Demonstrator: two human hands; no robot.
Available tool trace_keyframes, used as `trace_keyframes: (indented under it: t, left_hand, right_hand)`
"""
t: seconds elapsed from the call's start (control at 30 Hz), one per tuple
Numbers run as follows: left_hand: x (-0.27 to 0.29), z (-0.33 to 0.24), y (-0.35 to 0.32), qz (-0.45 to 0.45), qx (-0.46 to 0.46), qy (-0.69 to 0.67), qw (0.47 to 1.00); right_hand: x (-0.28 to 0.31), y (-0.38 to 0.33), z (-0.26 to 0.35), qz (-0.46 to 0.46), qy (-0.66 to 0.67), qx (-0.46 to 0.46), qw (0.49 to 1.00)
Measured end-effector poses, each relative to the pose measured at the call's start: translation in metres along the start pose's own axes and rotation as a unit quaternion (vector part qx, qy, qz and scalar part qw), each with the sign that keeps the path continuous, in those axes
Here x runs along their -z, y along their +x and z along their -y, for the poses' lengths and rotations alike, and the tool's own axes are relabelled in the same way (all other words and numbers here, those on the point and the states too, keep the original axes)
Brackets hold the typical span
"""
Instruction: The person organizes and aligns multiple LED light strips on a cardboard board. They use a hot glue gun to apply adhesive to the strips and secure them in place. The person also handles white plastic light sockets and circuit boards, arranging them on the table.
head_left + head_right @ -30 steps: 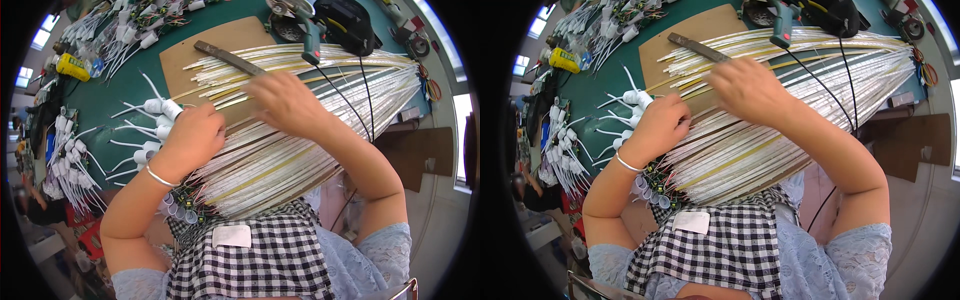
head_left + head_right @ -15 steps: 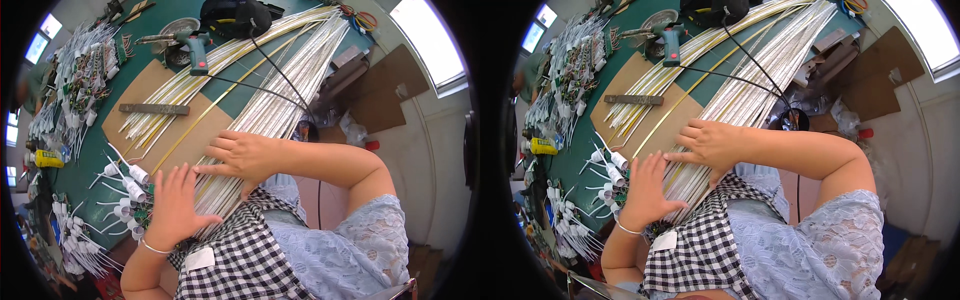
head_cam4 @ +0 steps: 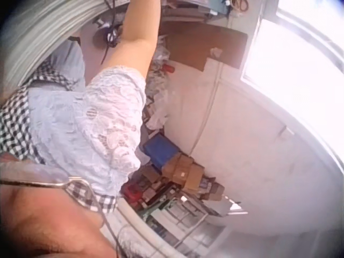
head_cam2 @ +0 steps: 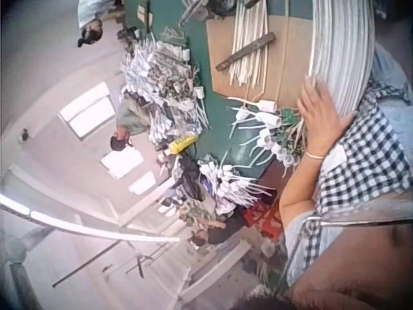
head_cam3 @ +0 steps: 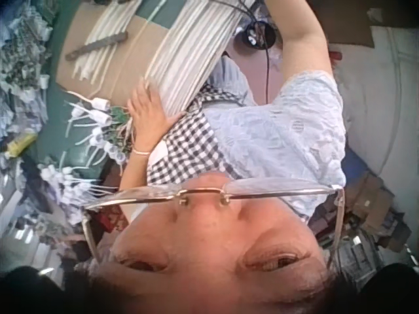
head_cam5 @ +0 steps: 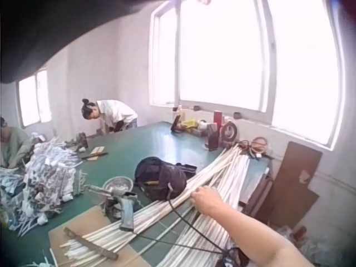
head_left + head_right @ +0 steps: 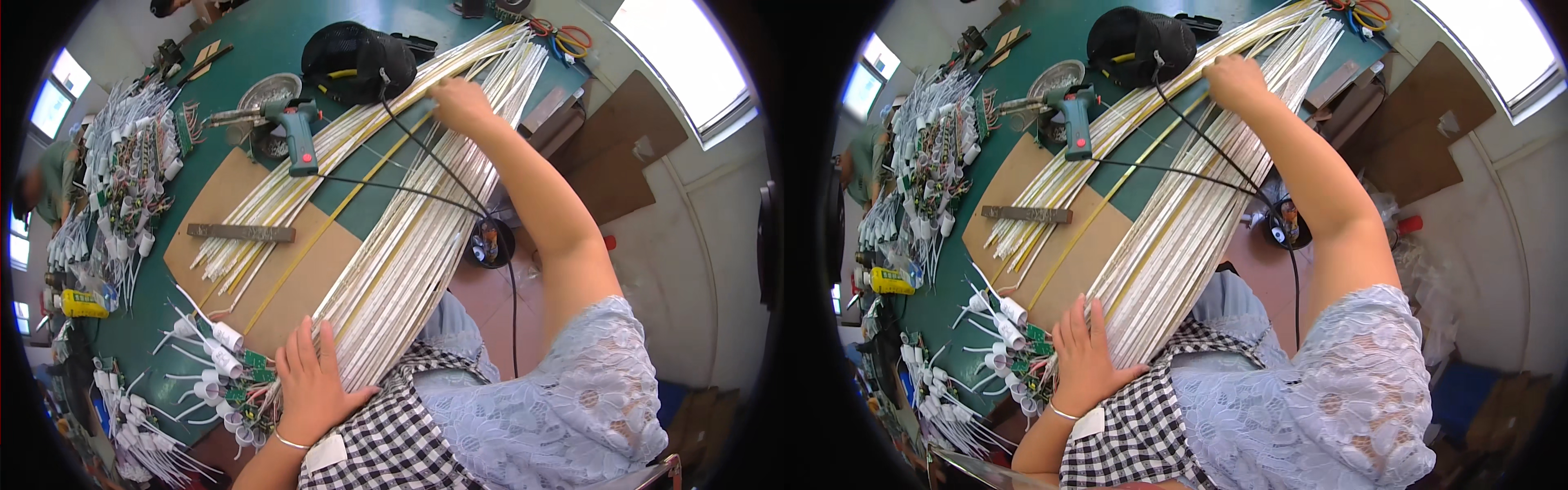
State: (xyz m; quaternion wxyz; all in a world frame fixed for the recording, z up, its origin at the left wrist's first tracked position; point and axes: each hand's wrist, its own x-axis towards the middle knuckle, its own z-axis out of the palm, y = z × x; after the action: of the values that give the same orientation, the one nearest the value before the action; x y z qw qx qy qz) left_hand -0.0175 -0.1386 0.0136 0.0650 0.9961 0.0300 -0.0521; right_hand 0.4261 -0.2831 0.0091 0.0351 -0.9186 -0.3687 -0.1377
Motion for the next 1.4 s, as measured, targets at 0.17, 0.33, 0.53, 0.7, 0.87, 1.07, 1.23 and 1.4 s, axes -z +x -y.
trace_keyframes:
  t: [0.17, 0.33, 0.53, 0.7, 0.87, 1.07, 1.23, 1.4]
  left_hand:
    - [-0.007, 0.005, -0.004, -0.002, -0.015, 0.025, 1.000]
    - [-0.012, 0.008, -0.004, -0.010, -0.024, 0.027, 0.999]
    - [-0.014, 0.009, -0.004, -0.027, -0.032, 0.023, 0.999]
    - [-0.017, 0.010, -0.004, -0.040, -0.037, 0.033, 0.998]
    - [-0.018, 0.011, -0.004, -0.043, -0.041, 0.041, 0.997]
    - [-0.022, 0.011, -0.006, -0.036, -0.046, 0.068, 0.996]
    - [-0.019, 0.009, -0.005, -0.040, -0.037, 0.046, 0.997]
    - [-0.023, 0.008, -0.006, -0.058, -0.029, 0.043, 0.997]
  right_hand:
    - [0.005, 0.036, 0.009, 0.159, -0.099, 0.083, 0.979]
    - [0.025, 0.035, 0.003, 0.213, -0.123, 0.131, 0.960]
    - [0.021, 0.035, -0.005, 0.094, -0.183, 0.226, 0.952]
    - [-0.016, 0.016, -0.019, -0.023, -0.003, 0.159, 0.987]
    - [-0.015, 0.017, -0.073, 0.027, -0.016, 0.071, 0.997]
    - [0.008, 0.014, -0.092, 0.184, -0.136, -0.073, 0.971]
    - [-0.007, 0.038, -0.089, 0.142, -0.109, -0.190, 0.965]
    - [-0.052, 0.060, -0.069, -0.052, -0.066, -0.220, 0.972]
